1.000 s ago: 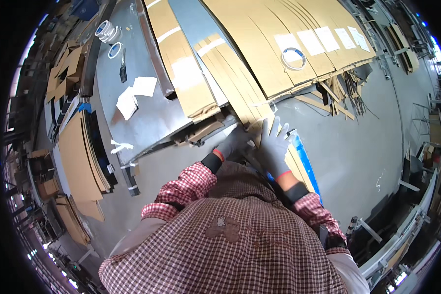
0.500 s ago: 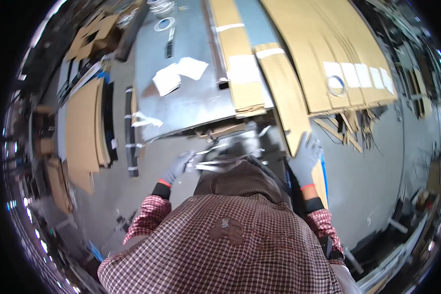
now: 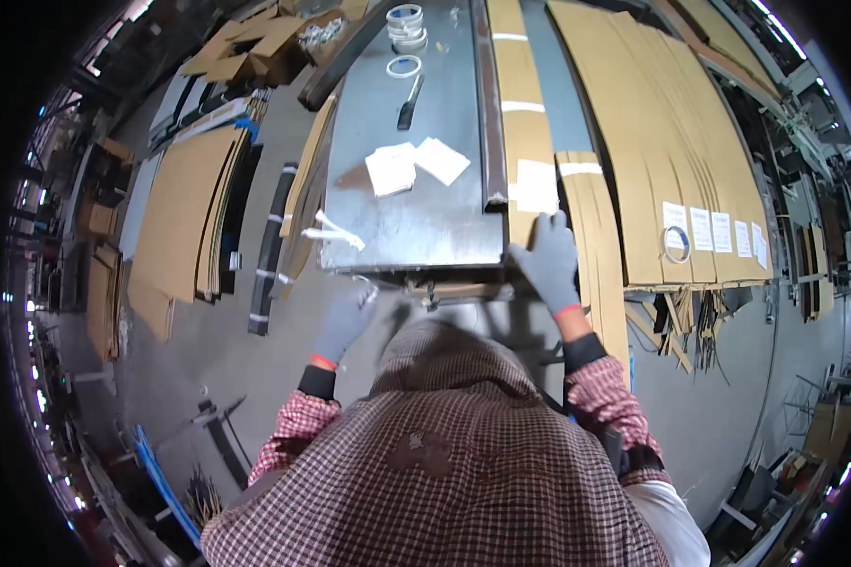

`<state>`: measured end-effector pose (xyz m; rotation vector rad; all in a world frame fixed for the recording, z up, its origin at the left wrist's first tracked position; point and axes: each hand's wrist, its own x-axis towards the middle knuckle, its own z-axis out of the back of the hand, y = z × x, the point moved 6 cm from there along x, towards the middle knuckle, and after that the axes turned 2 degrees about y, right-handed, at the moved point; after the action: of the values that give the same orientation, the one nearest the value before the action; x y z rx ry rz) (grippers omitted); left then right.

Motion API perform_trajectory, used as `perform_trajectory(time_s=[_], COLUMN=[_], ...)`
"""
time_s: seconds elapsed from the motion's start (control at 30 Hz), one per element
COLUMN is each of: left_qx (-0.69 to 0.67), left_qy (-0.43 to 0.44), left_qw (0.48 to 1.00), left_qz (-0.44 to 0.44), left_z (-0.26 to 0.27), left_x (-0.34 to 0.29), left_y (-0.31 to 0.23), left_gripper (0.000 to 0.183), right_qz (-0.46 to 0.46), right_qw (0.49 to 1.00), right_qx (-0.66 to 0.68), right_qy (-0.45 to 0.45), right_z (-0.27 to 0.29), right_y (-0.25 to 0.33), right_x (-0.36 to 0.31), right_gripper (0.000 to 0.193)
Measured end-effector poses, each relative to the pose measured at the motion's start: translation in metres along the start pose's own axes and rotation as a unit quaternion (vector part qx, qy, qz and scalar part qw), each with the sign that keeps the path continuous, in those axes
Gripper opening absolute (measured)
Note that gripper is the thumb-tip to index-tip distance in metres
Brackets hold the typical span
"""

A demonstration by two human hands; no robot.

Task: Applying tape to long cardboard strips and organizing them on a workbench.

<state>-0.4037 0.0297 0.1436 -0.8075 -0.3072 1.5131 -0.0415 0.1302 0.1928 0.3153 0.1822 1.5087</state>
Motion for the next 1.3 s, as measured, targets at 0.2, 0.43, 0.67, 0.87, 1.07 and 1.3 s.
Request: perform_trajectory(time_s=[0.2,0.43,0.67,0.87,1.07,1.3], left_qx=[-0.116,0.196,-0.009,-0.221,-0.412,-0.095], left_qy=[0.1,0.135,0.157,0.278,0.298,0.067], left_qw=[0.987,0.912,0.883,0.835,0.851,0.993], left_qz=[0.045,-0.335,-0.443,-0.421,-0.131,-0.033], left_z=[-0.017,-0.049,-0.021,-0.01,-0.007,0.007], left_x=[0.004,0.059,0.074,0.022,-0.008,0.073], left_y=[-0.04,-0.173,-0.283,-0.321,-0.262,-0.209], left_gripper=[0.04,0.028,0.021,0.026,0.035,0.035], right_qz=[0.032,-0.063,0.029,0.068,0.226,0.032], right_qw=[0.987,0.988,0.958,0.644,0.808,0.888], right_qx=[0.119,0.094,0.283,0.701,0.457,0.416], right_qy=[-0.106,-0.102,-0.032,0.299,0.296,0.194], right_z=[0.021,0.088,0.09,0.064,0.067,0.144], right_y=[-0.026,-0.11,-0.044,0.015,0.015,-0.103], right_x=[-0.048,-0.112,-0.078,-0.099,-0.107,-0.124], right_gripper=[0.066,0.048,0.088,0.069,0.028,0.022])
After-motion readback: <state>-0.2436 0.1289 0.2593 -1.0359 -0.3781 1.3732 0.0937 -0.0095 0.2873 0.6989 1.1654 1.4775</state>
